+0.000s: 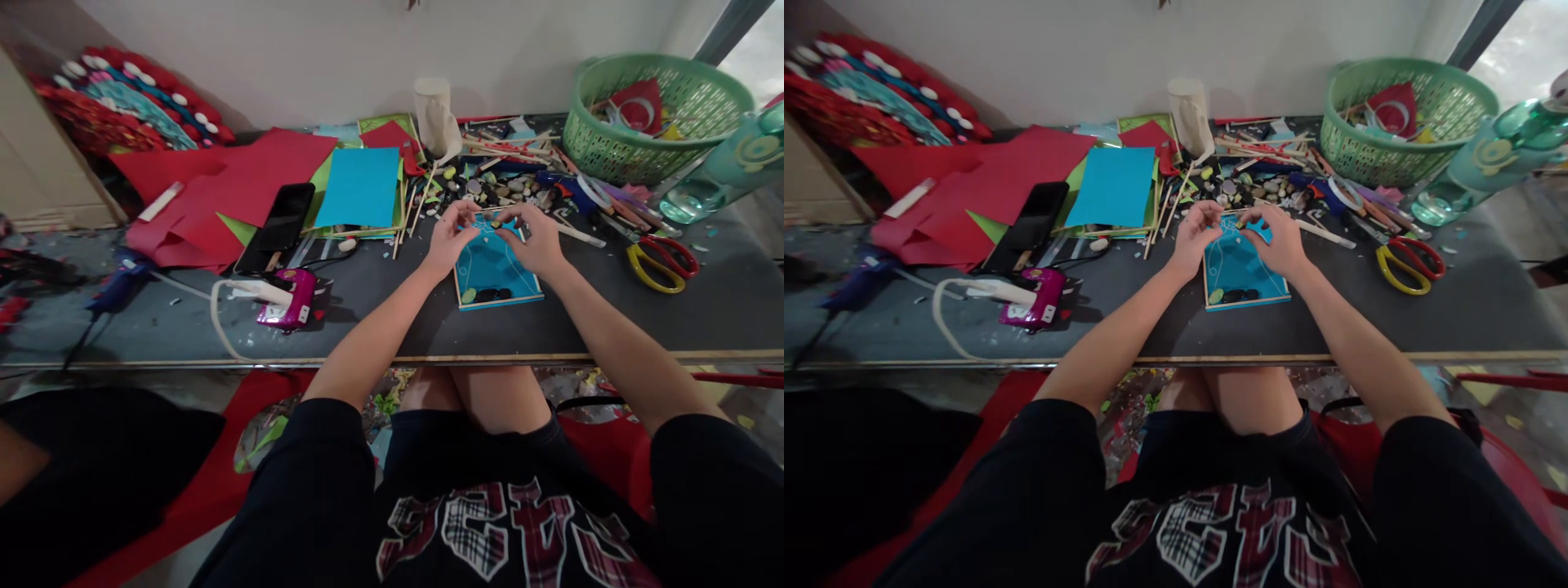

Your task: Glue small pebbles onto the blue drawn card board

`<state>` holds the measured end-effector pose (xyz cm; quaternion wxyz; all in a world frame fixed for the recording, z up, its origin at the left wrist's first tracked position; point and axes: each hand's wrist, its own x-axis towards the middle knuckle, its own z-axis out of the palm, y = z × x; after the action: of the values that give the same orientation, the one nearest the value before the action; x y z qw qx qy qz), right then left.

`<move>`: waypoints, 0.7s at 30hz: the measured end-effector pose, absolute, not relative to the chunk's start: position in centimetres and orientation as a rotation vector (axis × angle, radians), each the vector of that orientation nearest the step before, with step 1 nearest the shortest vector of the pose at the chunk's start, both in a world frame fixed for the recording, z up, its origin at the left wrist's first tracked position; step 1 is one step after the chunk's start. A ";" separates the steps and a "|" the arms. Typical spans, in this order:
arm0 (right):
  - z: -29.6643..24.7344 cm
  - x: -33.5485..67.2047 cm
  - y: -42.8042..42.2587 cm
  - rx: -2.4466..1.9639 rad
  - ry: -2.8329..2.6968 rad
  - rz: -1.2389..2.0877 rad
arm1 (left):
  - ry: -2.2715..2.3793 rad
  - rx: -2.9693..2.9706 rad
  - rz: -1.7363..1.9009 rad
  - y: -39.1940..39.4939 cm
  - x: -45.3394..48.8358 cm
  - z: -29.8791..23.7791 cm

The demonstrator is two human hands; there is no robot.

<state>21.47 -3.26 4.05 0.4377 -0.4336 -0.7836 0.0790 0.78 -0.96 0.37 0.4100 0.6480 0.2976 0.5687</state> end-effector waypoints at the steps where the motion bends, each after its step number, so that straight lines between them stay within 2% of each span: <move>1: 4.1 21.3 -3.7 -1.043 -1.920 0.211 | 0.749 1.702 1.430 -1.4 0.8 0.7; 6: 4.2 20.9 -4.1 -0.986 -1.853 0.233 | 0.867 1.970 1.334 -2.8 0.7 1.8; 10: 4.0 20.6 -4.0 -0.981 -1.844 0.299 | 0.943 2.041 1.390 -2.8 0.6 1.6; 21: 2.9 19.5 -3.8 -0.979 -1.596 0.944 | 1.026 2.110 1.527 -3.1 0.6 1.7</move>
<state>19.53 -3.75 2.95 0.4989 -0.4047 -0.6597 0.3900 0.62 -3.13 1.72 0.1703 0.7426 0.3612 0.5377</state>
